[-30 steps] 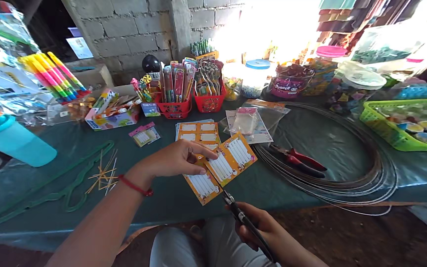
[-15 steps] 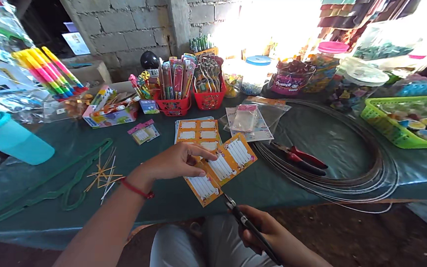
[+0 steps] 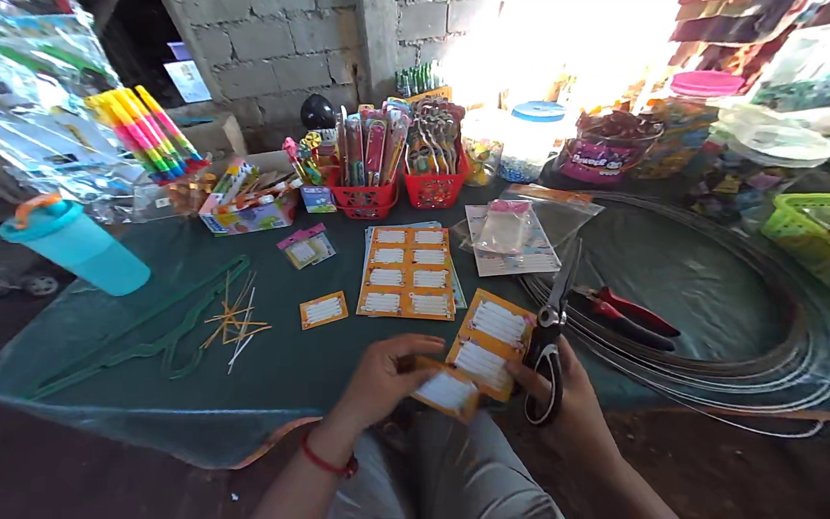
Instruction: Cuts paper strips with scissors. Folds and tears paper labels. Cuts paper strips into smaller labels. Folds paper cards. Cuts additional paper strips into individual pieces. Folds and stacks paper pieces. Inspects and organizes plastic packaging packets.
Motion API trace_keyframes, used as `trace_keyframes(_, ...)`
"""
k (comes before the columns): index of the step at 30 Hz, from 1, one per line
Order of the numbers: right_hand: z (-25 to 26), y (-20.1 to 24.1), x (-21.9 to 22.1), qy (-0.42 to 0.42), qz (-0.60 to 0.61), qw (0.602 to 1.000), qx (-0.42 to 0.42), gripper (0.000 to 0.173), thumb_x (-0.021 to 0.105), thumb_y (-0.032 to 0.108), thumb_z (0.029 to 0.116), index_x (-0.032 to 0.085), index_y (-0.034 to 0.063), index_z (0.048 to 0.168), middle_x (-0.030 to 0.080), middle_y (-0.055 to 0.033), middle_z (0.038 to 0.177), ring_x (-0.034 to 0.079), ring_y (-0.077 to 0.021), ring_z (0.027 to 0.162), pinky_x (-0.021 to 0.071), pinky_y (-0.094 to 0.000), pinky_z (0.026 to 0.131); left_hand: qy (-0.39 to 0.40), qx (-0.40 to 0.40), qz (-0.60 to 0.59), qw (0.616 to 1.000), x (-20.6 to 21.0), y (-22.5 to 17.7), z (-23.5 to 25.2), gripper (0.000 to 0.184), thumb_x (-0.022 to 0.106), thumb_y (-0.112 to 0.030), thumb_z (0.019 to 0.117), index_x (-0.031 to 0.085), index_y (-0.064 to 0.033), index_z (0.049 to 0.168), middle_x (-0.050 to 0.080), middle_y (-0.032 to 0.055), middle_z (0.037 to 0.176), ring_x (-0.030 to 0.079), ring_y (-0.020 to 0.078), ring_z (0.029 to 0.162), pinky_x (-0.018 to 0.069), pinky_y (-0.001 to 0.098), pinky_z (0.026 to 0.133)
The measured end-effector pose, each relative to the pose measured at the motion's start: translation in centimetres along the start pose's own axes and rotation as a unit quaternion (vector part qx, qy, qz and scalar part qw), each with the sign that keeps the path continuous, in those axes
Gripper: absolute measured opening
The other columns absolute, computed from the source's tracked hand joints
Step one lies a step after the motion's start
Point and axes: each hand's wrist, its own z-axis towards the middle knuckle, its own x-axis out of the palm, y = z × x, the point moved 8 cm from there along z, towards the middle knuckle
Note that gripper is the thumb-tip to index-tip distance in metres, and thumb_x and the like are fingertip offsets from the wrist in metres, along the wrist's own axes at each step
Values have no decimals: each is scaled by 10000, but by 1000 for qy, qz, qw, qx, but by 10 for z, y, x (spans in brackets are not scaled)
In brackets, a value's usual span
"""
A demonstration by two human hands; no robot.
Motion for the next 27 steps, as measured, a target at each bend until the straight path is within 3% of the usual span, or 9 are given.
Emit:
trace_keyframes(3,12,-1,-9,-15,10,1000,-15,614,724,32,776,458,18,1329,698,6,1043,715,-82,879,624,-253,732,-151,-37,13,988,-44,9,-3,181,732,5,877,696,9,1054,721,22,1008,697,60,836,603,238,764)
trace_keyframes(6,24,-4,-21,-44,6,998,-33,651,723,49,773,429,7,1352,682,11,1076,710,-73,916,623,-253,769,-210,-46,5,977,-67,10,-6,196,750,15,856,678,-9,1036,703,7,972,691,59,839,597,218,753)
trace_keyframes(10,31,-13,-30,-58,16,998,-32,665,716,59,792,410,-4,1378,676,-18,1116,707,-86,963,618,-261,816,-215,-40,-10,976,-69,12,-6,183,750,34,851,657,-28,996,702,3,938,693,63,827,601,218,742)
trace_keyframes(13,32,-16,-31,-57,30,997,-36,650,714,49,795,415,1,1371,679,-20,1116,710,-95,966,618,-267,822,-218,-42,-10,975,-69,16,-5,104,745,19,869,713,-28,956,722,-8,901,685,45,780,585,200,712)
trace_keyframes(19,30,-16,-30,-55,32,997,-40,640,718,28,782,422,11,1349,680,-4,1102,707,-85,963,618,-259,817,-218,-43,-24,975,-70,23,-4,168,594,12,972,736,-2,1061,742,24,1032,694,67,909,576,226,819)
trace_keyframes(27,30,-16,-28,-43,41,997,-56,606,718,13,802,431,16,1335,684,-1,1103,708,-87,965,618,-260,820,-201,-52,-29,978,-69,23,-6,246,540,53,948,718,15,1114,719,61,1146,694,97,962,584,261,841)
